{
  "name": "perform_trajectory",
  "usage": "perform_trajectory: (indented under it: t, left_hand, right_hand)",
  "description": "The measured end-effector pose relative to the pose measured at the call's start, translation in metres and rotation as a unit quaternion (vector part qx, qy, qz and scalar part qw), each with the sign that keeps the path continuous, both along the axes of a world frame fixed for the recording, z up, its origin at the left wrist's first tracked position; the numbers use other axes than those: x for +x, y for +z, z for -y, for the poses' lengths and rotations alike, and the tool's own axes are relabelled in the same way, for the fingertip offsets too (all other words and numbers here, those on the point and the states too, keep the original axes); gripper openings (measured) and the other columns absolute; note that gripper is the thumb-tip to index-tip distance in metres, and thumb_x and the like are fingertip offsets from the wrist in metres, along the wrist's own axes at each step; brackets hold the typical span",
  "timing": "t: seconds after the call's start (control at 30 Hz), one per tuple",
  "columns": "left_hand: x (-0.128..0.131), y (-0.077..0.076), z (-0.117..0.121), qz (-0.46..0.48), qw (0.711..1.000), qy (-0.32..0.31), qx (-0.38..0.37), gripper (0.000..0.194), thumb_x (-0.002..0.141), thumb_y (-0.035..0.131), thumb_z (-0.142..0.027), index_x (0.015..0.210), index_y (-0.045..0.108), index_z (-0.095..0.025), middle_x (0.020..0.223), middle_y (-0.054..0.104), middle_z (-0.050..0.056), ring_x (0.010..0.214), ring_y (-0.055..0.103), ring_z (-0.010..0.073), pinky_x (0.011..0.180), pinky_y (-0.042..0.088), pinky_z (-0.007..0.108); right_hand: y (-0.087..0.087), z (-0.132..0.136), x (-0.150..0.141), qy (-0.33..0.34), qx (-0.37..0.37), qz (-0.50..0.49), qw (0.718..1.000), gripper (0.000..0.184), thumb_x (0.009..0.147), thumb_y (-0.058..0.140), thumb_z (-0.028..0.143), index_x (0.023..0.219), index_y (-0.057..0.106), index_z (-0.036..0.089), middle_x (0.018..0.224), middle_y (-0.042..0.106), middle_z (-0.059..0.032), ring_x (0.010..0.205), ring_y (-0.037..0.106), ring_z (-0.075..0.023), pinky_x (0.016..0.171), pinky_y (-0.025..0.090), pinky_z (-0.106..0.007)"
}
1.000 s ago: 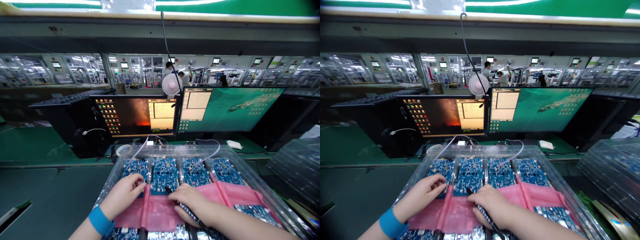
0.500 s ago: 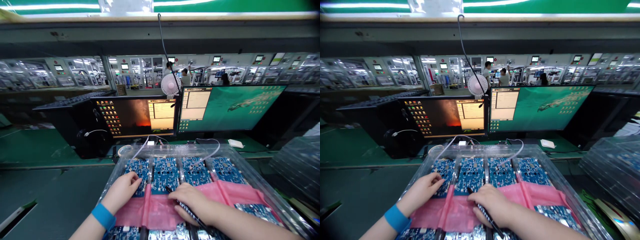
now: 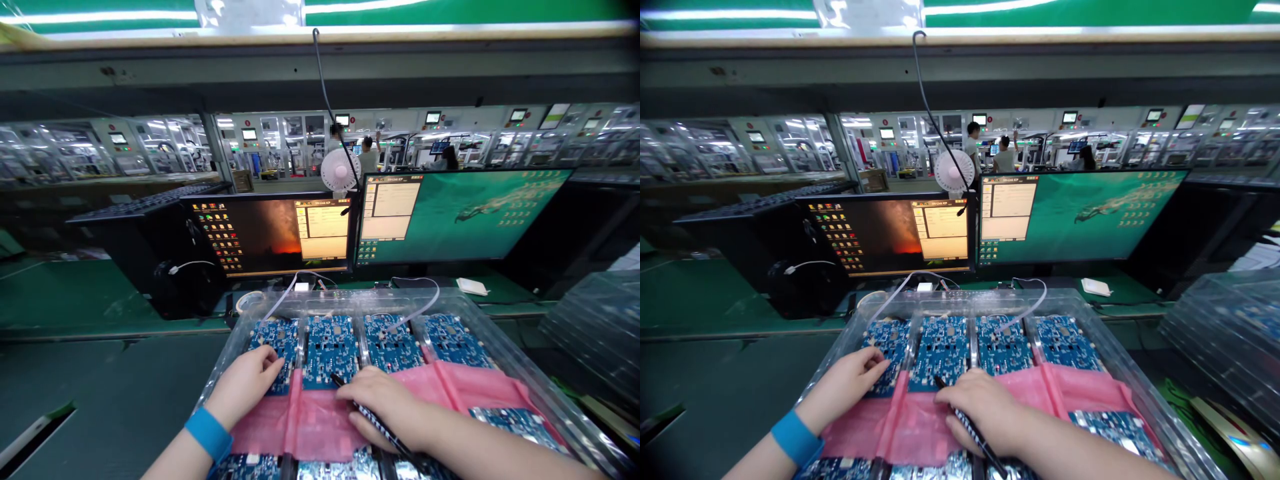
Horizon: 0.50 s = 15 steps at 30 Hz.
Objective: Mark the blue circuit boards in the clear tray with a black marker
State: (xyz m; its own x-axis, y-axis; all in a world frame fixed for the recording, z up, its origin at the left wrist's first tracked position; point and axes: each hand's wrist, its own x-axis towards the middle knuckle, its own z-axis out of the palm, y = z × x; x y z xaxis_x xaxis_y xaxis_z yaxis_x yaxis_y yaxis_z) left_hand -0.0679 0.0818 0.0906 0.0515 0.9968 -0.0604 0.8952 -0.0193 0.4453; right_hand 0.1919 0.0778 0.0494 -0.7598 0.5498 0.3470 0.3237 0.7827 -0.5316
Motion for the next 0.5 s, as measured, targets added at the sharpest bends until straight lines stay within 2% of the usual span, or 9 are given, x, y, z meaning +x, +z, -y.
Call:
perform_trajectory:
  t: [0.23,0.37,0.43,0.5]
  left_hand:
    - [-0.001,0.001,-0.003,-0.01,1.0,0.002,0.008,0.022,0.082,0.038,-0.034,0.071,0.05,-0.019,0.067,0.06,0.001,0.063,0.056,0.016,0.056,0.036,0.024]
    - [-0.008,-0.008,-0.012,-0.07,0.991,0.106,0.046,0.018,0.081,0.04,-0.032,0.076,0.05,-0.018,0.071,0.061,0.003,0.066,0.058,0.017,0.058,0.039,0.025]
    - [-0.012,-0.014,-0.017,-0.096,0.981,0.155,0.068,0.02,0.081,0.042,-0.031,0.086,0.05,-0.014,0.082,0.061,0.008,0.075,0.059,0.0191,0.064,0.041,0.025]
    - [-0.015,-0.019,-0.023,-0.112,0.976,0.17,0.079,0.029,0.082,0.042,-0.03,0.1,0.047,-0.008,0.094,0.06,0.014,0.087,0.057,0.0212,0.072,0.041,0.026]
  right_hand:
    - [-0.002,0.0,0.0,0.002,-0.003,0.012,1.0,0.037,0.069,0.047,0.017,0.105,0.052,0.021,0.084,0.058,-0.0039,0.078,0.05,-0.0186,0.075,0.036,-0.033]
    - [-0.005,0.001,0.001,0.0,-0.003,0.017,1.0,0.035,0.069,0.048,0.017,0.104,0.052,0.022,0.085,0.058,-0.0024,0.078,0.049,-0.0178,0.075,0.035,-0.032]
    - [-0.003,0.001,-0.002,-0.018,-0.003,0.02,1.0,0.033,0.07,0.048,0.018,0.103,0.051,0.023,0.085,0.057,-0.0017,0.077,0.049,-0.0173,0.074,0.035,-0.031]
    - [0.003,0.001,-0.01,-0.042,0.011,0.035,0.998,0.033,0.071,0.048,0.018,0.103,0.05,0.023,0.086,0.057,-0.0013,0.076,0.048,-0.0171,0.073,0.035,-0.031]
